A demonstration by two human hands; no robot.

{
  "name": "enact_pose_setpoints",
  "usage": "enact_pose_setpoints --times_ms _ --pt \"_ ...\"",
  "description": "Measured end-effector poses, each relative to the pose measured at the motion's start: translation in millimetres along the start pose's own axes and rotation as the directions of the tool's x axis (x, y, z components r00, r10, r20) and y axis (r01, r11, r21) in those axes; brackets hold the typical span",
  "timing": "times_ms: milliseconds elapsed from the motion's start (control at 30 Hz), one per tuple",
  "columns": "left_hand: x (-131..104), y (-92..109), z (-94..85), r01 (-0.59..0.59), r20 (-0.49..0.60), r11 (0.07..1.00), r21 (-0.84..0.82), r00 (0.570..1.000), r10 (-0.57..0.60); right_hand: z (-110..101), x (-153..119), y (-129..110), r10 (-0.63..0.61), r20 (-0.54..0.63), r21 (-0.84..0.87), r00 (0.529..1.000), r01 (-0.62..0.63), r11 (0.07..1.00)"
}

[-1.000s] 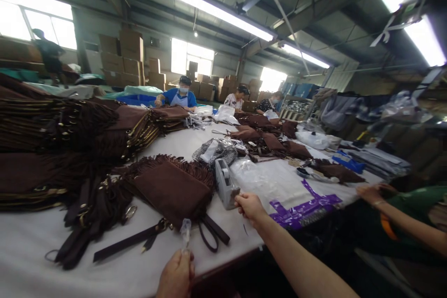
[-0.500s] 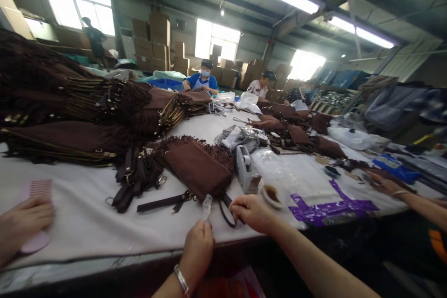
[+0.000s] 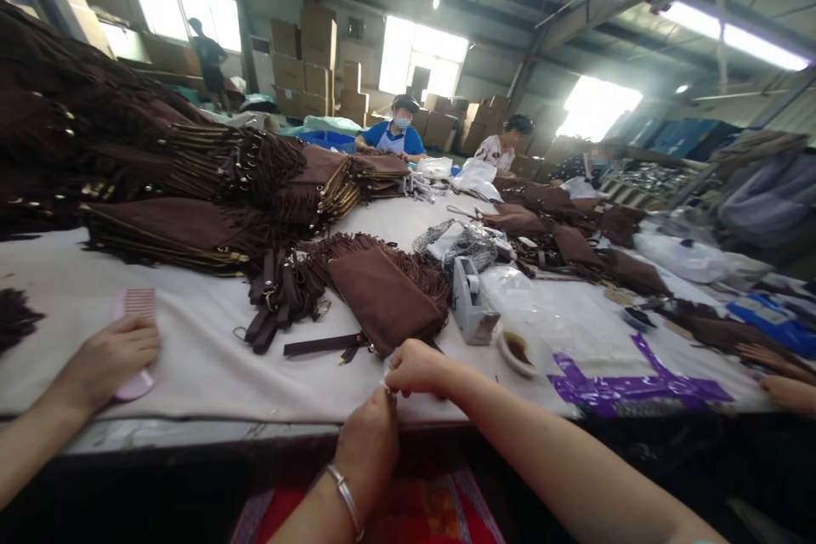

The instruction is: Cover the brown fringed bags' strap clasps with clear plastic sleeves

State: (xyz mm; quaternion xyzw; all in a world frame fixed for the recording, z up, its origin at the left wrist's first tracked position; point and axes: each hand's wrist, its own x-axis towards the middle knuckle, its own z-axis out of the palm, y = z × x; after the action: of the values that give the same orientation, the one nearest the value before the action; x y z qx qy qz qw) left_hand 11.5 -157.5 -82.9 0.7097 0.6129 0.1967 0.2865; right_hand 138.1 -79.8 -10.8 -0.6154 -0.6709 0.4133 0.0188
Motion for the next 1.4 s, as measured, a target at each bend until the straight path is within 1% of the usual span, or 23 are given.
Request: enact_pose_setpoints --times_ms 133,267,433,567,633,700,767,833,867,933,1000,1033,1100,1200,1300,1367,1400 --pt "-5.0 -0.5 1.8 0.006 -0.057 0.999 0.046 0.998 -0.003 -2.5 0.6 -10.3 0.015 0.037 -0.072 0.999 -0.012 0.997" --pt "-5.9 -3.6 1.8 -0.038 -0.116 0.999 0.013 0.993 0.039 -1.7 1.1 -15.9 0.015 0.056 -0.1 0.998 -0.01 0.995" --pt "-3.1 -2.4 -1.9 -0.034 -0.081 0.999 -0.013 0.996 0.033 -2.8 0.7 -16.2 0.007 0.061 -0.099 0.998 -0.001 0.995" --pt "0.2 -1.6 -3.9 -0.068 -0.106 0.992 -0.109 0.993 0.056 -2.7 -10.6 -7.8 -0.03 0.022 -0.063 0.999 0.031 0.997" --pt "1.6 -1.6 -5.7 -0.076 -0.113 0.978 -0.196 0.992 0.054 0.7 -19.7 -0.9 -0.061 -0.017 -0.036 0.998 0.061 0.998" --pt "2.5 -1.3 -7.9 -0.06 -0.112 0.958 -0.279 0.993 0.029 7.1 -28.7 7.1 -0.087 -0.094 0.005 0.992 0.088 0.996" --pt "3.1 -0.4 -9.8 -0.03 -0.106 0.944 -0.328 0.994 -0.006 15.9 -35.6 15.6 -0.062 -0.202 0.073 0.977 0.079 0.994" --pt "3.8 0.5 -10.4 -0.004 -0.093 0.933 -0.361 0.995 -0.031 25.6 -39.6 24.4 -0.005 -0.292 0.149 0.957 0.05 0.988" --pt "4.1 0.9 -10.1 0.008 -0.086 0.924 -0.382 0.995 -0.044 30.4 -40.7 28.7 0.015 -0.326 0.178 0.945 0.046 0.983" --pt "4.5 1.5 -8.0 0.058 -0.048 0.893 -0.447 0.995 -0.089 39.0 -41.2 37.0 0.015 -0.386 0.197 0.923 0.066 0.978" --pt "4.0 2.1 -4.8 0.166 0.053 0.821 -0.547 0.985 -0.164 46.2 -40.3 43.8 0.002 -0.437 0.186 0.899 0.088 0.979" --pt "3.3 2.6 -3.2 0.23 0.121 0.762 -0.606 0.973 -0.198 49.3 -39.6 46.5 0.012 -0.451 0.194 0.893 0.085 0.977" --pt "1.3 4.3 -1.1 0.329 0.244 0.606 -0.725 0.944 -0.22 54.8 -37.8 49.9 0.054 -0.442 0.258 0.896 0.069 0.964" --pt "-1.8 8.3 -2.1 0.402 0.358 0.34 -0.851 0.915 -0.186 61.1 -34.6 51.7 0.092 -0.382 0.403 0.919 0.076 0.912" --pt "-2.6 12.7 -6.5 0.494 0.479 0.089 -0.865 0.865 -0.15 65.0 -31.1 52.0 0.096 -0.325 0.504 0.941 0.087 0.859" --pt "-2.4 14.9 -8.9 0.557 0.552 -0.026 -0.83 0.816 -0.168 65.8 -29.1 52.1 0.097 -0.303 0.524 0.948 0.08 0.848" --pt "-2.5 15.9 -9.6 0.586 0.586 -0.061 -0.808 0.788 -0.19 65.5 -28.5 52.1 0.087 -0.307 0.506 0.948 0.085 0.858"
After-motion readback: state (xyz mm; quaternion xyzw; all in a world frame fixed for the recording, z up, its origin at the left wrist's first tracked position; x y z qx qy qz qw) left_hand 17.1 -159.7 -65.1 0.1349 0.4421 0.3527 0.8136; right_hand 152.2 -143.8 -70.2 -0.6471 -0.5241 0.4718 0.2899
